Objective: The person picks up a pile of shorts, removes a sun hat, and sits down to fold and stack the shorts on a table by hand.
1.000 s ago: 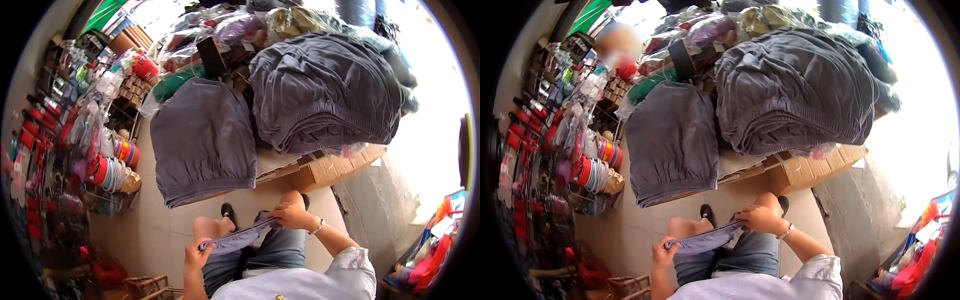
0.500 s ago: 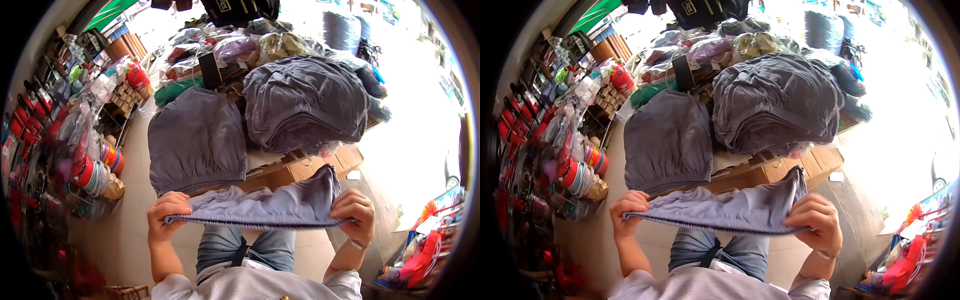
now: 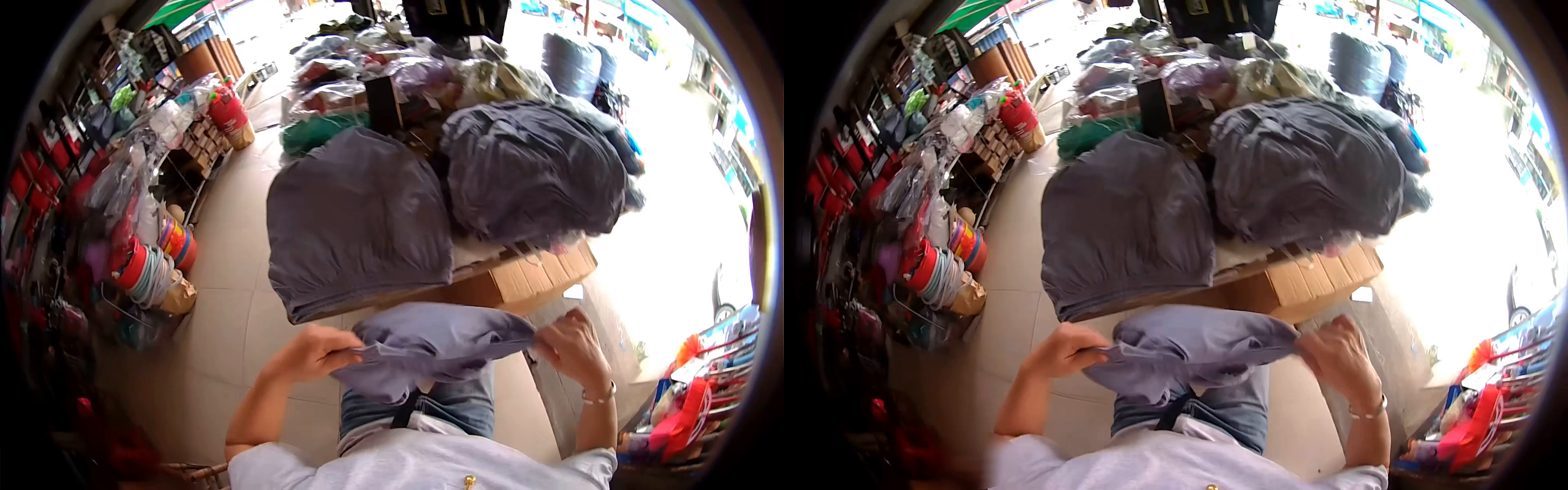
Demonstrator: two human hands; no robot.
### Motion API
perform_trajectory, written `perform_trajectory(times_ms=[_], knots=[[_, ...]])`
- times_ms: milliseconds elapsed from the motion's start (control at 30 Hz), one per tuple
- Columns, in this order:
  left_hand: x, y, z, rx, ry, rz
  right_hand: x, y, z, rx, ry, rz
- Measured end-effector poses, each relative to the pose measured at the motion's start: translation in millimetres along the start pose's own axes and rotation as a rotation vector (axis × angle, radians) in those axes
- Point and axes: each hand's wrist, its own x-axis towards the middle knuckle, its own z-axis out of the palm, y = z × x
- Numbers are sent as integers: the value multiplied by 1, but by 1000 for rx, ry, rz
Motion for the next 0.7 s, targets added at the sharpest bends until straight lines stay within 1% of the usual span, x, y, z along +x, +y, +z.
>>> perform_trajectory(times_ms=[33,67,100,133,167,200,233,267,333,400,433,467,500,533,567,600,633,667,700], knots=[[-17,3,-14,-147,80,-60,6,-7,-10,0,-1,-12],[-36,5,-27,-302,153,-125,5,-16,-25,381,-55,30],[-57,1,-42,-373,185,-79,6,-23,-38,762,-117,75],[-75,-1,-54,-444,218,-32,16,-28,-46,901,-48,-24],[-81,5,-63,-449,229,-36,30,-33,-53,1016,-77,-123],[-84,12,-73,-413,241,19,47,-34,-58,1124,-102,-228],[-86,16,-83,-376,252,74,63,-31,-62,1091,-131,-260],[-89,15,-92,-377,262,75,78,-30,-67,998,-141,-215],[-91,10,-113,-245,343,-25,108,-30,-77,808,-173,-131],[-77,11,-142,1,346,-416,153,-39,-82,424,-106,74],[-60,-9,-157,4,361,-369,187,-30,-80,395,-172,108],[-40,-24,-172,-112,418,-403,215,-32,-85,377,-264,363],[-19,-36,-194,40,436,-350,237,-30,-83,261,-111,226],[-3,-47,-227,312,390,-376,256,3,-72,246,63,156],[12,-60,-244,332,650,-221,282,1,-88,269,84,311],[26,-50,-273,448,711,-246,302,-5,-107,291,100,472],[36,-41,-293,444,823,-114,312,-2,-113,376,243,355],[45,-34,-310,511,953,21,320,2,-114,459,391,234],[38,-48,-345,533,976,17,327,13,-115,505,449,158]])
